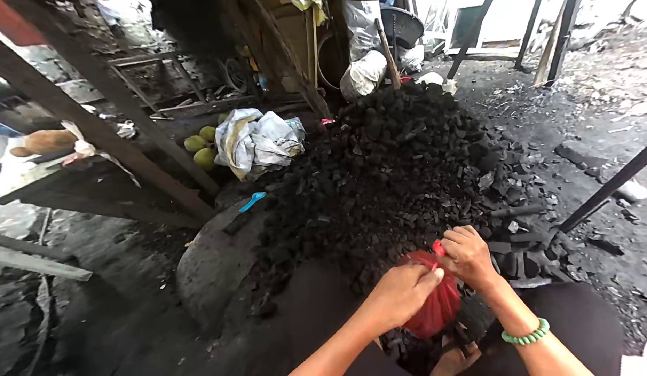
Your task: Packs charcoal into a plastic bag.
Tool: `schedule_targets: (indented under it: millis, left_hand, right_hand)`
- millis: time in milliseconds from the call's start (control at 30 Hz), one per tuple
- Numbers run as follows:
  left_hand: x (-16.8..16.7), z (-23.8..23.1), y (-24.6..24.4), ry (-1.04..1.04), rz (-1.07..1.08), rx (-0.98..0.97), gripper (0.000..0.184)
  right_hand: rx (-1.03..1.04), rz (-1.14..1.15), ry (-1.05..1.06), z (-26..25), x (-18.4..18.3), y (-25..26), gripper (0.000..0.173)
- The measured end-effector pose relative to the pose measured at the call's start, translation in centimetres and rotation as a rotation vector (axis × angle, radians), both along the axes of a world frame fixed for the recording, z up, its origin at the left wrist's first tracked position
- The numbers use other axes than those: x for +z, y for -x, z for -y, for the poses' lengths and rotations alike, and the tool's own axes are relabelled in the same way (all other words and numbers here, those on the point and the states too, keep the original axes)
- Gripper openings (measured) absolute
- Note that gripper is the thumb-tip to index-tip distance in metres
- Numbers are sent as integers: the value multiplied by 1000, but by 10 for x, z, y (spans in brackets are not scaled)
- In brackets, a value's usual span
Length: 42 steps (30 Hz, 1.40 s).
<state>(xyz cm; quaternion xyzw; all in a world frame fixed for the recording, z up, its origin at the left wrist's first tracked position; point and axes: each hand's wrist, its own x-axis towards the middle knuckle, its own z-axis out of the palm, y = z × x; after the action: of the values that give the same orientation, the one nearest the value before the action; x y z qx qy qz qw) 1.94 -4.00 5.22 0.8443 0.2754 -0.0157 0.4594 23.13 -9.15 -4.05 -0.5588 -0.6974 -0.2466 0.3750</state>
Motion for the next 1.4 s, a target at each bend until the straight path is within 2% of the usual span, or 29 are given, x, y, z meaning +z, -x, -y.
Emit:
schedule_targets:
  millis: [100, 200, 300, 400, 467, 533, 700, 800, 900, 933, 1000, 1067, 1100, 1200, 1300, 1400]
  left_hand:
    - [-4, 0, 21, 215, 20, 59, 43]
    - [-16, 8, 32, 572, 195, 198, 32]
    - [-36, 8, 37, 908, 326, 355, 34]
    - [-50, -2, 37, 1211, 432, 597, 40]
    - [-58, -15, 31, 1280, 464, 732, 41]
    - [-64, -26, 21, 1148, 451, 731, 37]
    - [-63, -21, -4, 692, 328, 460, 20]
    - [-60, -18, -2, 461, 317, 331, 25]
    - [-53, -15, -1, 176, 327, 245, 27]
    - [-52, -14, -2, 134, 338, 228, 27]
    - [-55, -13, -5, 115, 376, 248, 24]
    - [-60, -15, -5, 185, 435, 270, 23]
    - [-61, -16, -4, 234, 464, 272, 22]
    - [-62, -17, 0, 314, 477, 324, 20]
    - [-58, -25, 1, 205, 297, 397, 17]
    - [-51, -26, 1, 61, 213, 408, 19]
  right_hand:
    - [-32, -63, 50, 9, -9, -24, 22]
    - [-81, -80, 50, 11, -20, -32, 25]
    - [-90, -135, 94, 19, -33, -28, 25]
    - [-102, -197, 107, 32, -44, -15, 26]
    - [-94, -204, 105, 40, -51, 1, 29]
    - [-67, -211, 98, 47, -54, 27, 30]
    - [69, -194, 2, 39, -44, 89, 30]
    - [44, -382, -12, 26, -26, 76, 40]
    - [44, -554, 125, 17, -23, 52, 53]
    - [69, -654, 194, 17, -22, 49, 53]
    - [154, -918, 328, 20, -18, 51, 43]
    - [252, -1116, 445, 28, -13, 54, 25]
    - [298, -1144, 477, 32, -13, 54, 17]
    - [291, -1038, 369, 34, -19, 63, 13]
    - [176, -810, 162, 28, -28, 71, 11]
    - [206, -716, 148, 22, -31, 66, 13]
